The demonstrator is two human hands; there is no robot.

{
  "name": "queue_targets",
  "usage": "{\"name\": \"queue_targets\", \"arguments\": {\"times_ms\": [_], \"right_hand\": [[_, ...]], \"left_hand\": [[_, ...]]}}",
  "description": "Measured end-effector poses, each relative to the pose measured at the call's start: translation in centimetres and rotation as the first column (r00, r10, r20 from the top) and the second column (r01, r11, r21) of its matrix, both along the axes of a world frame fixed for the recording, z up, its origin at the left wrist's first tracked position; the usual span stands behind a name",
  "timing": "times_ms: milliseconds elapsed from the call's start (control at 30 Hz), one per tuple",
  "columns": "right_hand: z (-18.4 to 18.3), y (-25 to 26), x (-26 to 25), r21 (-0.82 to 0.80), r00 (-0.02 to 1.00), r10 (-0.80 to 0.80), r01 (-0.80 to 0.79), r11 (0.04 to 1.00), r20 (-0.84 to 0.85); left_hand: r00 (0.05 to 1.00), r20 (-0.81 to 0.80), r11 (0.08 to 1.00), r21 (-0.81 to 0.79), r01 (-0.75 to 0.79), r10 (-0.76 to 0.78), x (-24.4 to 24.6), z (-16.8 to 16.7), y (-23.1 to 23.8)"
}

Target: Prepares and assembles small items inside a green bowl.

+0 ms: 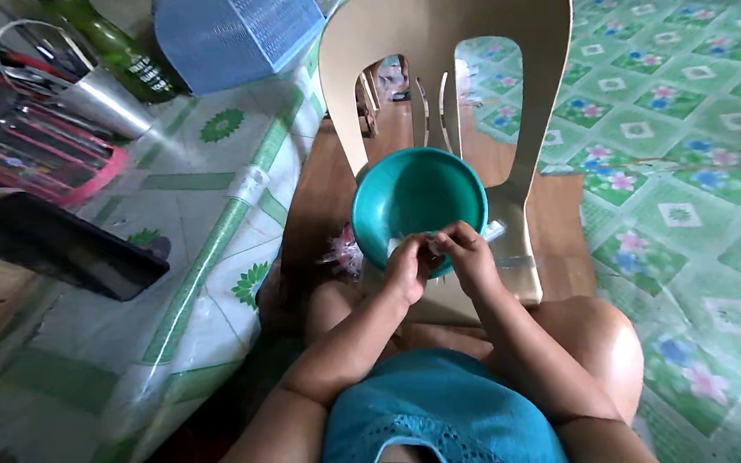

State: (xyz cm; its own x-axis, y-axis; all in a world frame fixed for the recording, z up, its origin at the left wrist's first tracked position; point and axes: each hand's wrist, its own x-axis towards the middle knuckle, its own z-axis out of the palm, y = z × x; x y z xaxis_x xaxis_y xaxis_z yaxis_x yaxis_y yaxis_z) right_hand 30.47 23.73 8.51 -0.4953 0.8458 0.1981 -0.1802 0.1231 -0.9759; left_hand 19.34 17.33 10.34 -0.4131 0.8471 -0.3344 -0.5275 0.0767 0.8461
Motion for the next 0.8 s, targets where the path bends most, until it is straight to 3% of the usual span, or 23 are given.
{"name": "queue_targets", "arguments": {"times_ms": [67, 133, 233, 333, 400, 533, 633, 667, 733, 800], "right_hand": [[-0.2, -0.5, -0.2, -0.29, 0.924, 0.061, -0.181, 0.94, -0.377], [0.3, -0.5, 0.4, -0.371, 0.829, 0.067, -0.319, 0.872, -0.556], [1.8, 0.7, 2.5, -0.359, 0.761, -0.042, -0.256, 0.898, -0.648], [1.8, 3.2, 4.4, -0.243, 0.752, -0.118, -0.058, 0.968, -0.648], [1.4, 3.7, 4.9, -0.264, 0.788, -0.112, -0.066, 0.962, -0.605], [0.4, 2.8, 3.6, -0.227, 0.868, 0.16, -0.295, 0.928, -0.471], [0.7, 1.6, 2.5, -0.172, 0.891, 0.294, -0.368, 0.914, -0.345], [1.0, 1.3, 2.4, -0.119, 0.913, 0.291, -0.335, 0.935, -0.284], [1.9, 0.5, 2.1, 0.052, 0.989, 0.12, -0.116, 0.992, -0.085], [2.1, 0.3, 1.8, 0.392, 0.982, -0.099, 0.029, 0.92, 0.159]], "left_hand": [[0.987, 0.158, 0.999, -0.03, -0.036, 0.04, 0.5, 0.6, 0.2], [0.981, 0.169, 0.994, -0.072, -0.083, 0.094, 0.3, 1.0, 0.3], [0.983, 0.111, 0.988, -0.078, -0.136, 0.144, -1.0, 0.5, 0.1], [0.997, 0.072, 0.999, -0.05, 0.014, -0.01, -1.8, 1.1, -1.3], [0.989, 0.115, 0.994, -0.043, 0.096, -0.091, -1.6, 1.7, -2.2], [0.977, 0.161, 0.986, -0.07, 0.15, -0.137, -1.2, 2.5, -3.3], [0.979, 0.126, 0.977, -0.117, 0.178, -0.163, -1.0, 2.2, -3.9], [0.98, 0.101, 0.975, -0.125, 0.185, -0.174, -1.1, 1.9, -4.1], [0.982, 0.068, 0.976, -0.12, 0.182, -0.174, -1.3, 1.4, -4.6], [0.985, 0.081, 0.984, -0.074, 0.16, -0.154, -1.8, 1.0, -5.0]]}}
